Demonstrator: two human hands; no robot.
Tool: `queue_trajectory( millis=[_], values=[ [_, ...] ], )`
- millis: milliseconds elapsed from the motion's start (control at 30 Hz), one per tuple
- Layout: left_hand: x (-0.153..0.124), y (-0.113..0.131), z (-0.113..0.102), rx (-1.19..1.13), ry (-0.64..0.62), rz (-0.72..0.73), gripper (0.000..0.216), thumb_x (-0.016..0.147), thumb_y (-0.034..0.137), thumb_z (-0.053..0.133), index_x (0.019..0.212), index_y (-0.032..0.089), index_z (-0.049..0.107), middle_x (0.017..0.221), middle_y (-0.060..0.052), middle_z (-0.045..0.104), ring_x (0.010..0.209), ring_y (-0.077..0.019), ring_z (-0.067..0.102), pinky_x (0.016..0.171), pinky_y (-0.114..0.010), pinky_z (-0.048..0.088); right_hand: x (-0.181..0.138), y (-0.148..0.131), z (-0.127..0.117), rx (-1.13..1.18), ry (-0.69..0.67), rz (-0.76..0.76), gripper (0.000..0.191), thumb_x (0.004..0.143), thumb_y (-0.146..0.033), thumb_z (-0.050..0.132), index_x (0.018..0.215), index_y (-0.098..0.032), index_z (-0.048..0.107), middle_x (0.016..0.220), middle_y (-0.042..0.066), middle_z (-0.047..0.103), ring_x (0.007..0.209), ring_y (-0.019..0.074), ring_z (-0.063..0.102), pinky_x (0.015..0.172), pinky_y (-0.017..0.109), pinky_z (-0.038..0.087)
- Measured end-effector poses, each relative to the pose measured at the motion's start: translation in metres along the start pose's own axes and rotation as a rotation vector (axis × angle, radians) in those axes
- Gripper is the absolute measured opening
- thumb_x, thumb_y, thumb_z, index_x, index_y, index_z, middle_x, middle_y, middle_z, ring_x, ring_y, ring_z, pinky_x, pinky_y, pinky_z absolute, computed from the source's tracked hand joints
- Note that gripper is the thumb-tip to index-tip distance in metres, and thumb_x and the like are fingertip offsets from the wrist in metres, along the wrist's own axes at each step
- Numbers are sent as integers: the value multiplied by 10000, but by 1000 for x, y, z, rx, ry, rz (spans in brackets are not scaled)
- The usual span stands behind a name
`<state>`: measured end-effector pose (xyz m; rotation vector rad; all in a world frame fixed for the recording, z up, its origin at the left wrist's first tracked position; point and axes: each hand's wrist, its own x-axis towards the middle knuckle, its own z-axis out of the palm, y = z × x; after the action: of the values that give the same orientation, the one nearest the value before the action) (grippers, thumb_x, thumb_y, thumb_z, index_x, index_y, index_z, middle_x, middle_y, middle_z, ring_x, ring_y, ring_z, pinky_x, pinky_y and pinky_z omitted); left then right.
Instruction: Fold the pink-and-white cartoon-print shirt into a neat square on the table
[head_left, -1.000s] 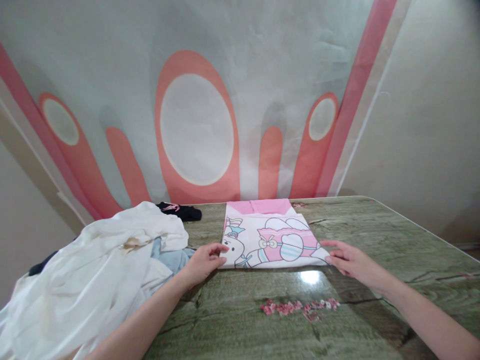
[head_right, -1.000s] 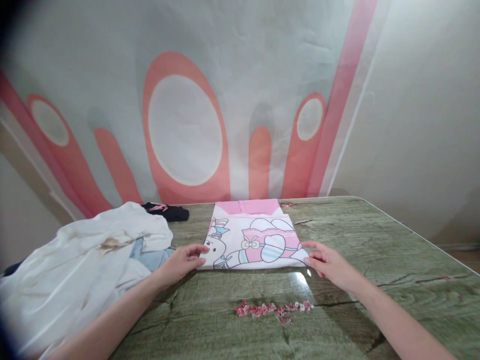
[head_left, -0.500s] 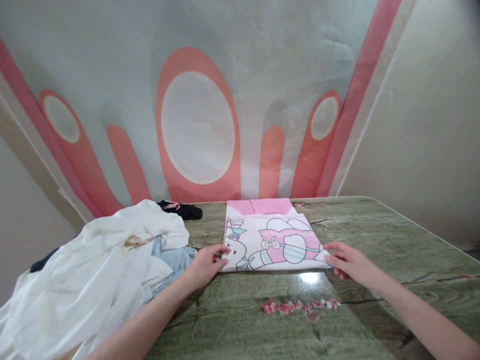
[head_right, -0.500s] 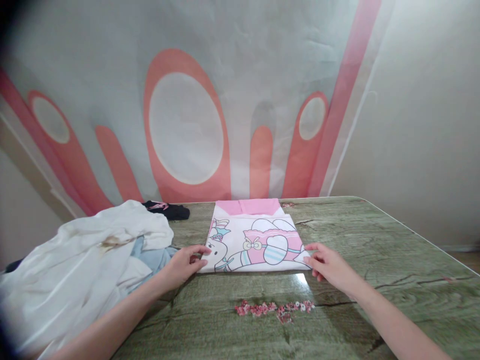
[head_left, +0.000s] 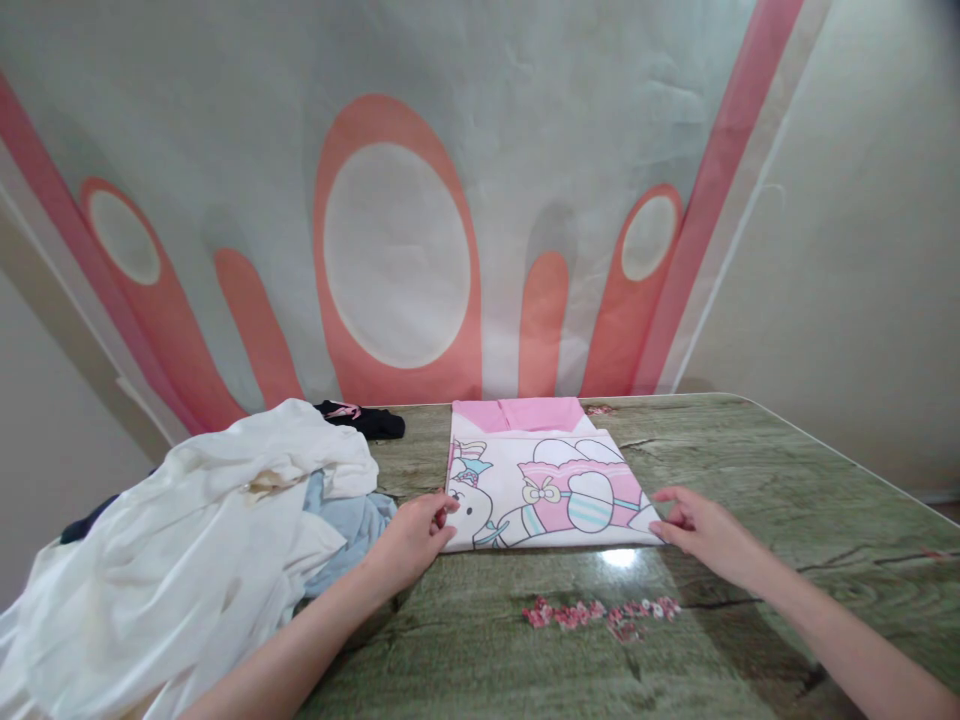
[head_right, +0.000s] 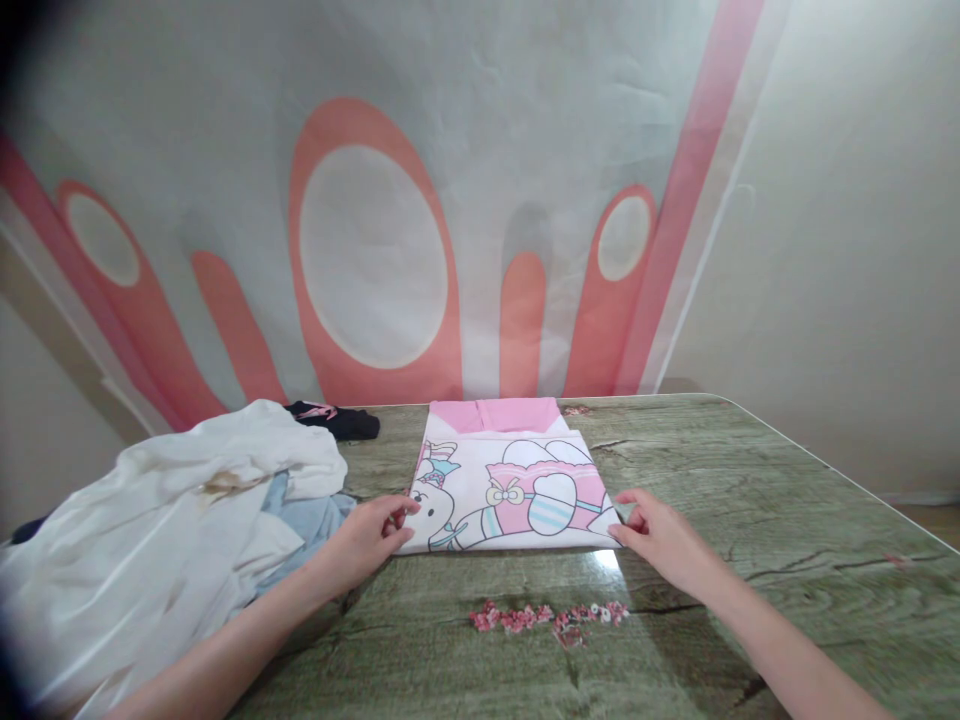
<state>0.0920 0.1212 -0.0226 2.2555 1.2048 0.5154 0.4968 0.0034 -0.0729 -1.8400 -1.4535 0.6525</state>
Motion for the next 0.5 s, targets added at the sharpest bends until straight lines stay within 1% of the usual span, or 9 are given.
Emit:
queue_trajectory(
  millis=[67, 133, 367, 433, 500],
  values=[
    [0, 0, 0, 28, 3, 7, 280, 703, 172, 557, 976, 166, 618, 776, -26, 584, 635, -160, 534, 642, -251, 392, 0, 0, -1, -64, 43, -39, 294, 685, -364, 617, 923, -216, 526, 528, -61, 525, 485, 130, 492, 486, 255, 368],
    [-1, 1, 1, 68, 8, 17, 290, 707, 175, 561, 993, 163, 609, 814, -38, 585, 686, -174, 546, 688, -267, 401, -1, -1, -1, -115, 46, -57, 289, 701, -373, 596, 934, -215, 530, 541, -56, 532, 496, 136, 496, 496, 262, 368],
    [-4, 3, -1, 230, -12, 66, 307, 765, 153, 514, 1069, 160, 556, 1004, -72, 564, 938, -202, 545, 839, -303, 408, -1, 0, -5, -260, -41, -66, 280, 784, -374, 485, 1004, -202, 509, 603, -34, 568, 554, 156, 544, 527, 275, 412],
    [-7, 11, -2, 310, 15, 120, 325, 817, 167, 466, 1137, 160, 519, 1133, -93, 530, 1039, -208, 509, 895, -320, 385, -1, -4, -6, -322, 4, -72, 299, 806, -393, 460, 1023, -193, 508, 692, 2, 609, 611, 172, 576, 571, 298, 447],
    [-12, 26, 0, 383, -5, 232, 352, 884, 195, 379, 1226, 183, 462, 1291, -88, 447, 1165, -207, 429, 976, -344, 324, -5, -15, -2, -385, 80, -132, 334, 829, -411, 434, 1057, -182, 518, 871, 62, 641, 766, 203, 606, 683, 338, 477]
  ],
)
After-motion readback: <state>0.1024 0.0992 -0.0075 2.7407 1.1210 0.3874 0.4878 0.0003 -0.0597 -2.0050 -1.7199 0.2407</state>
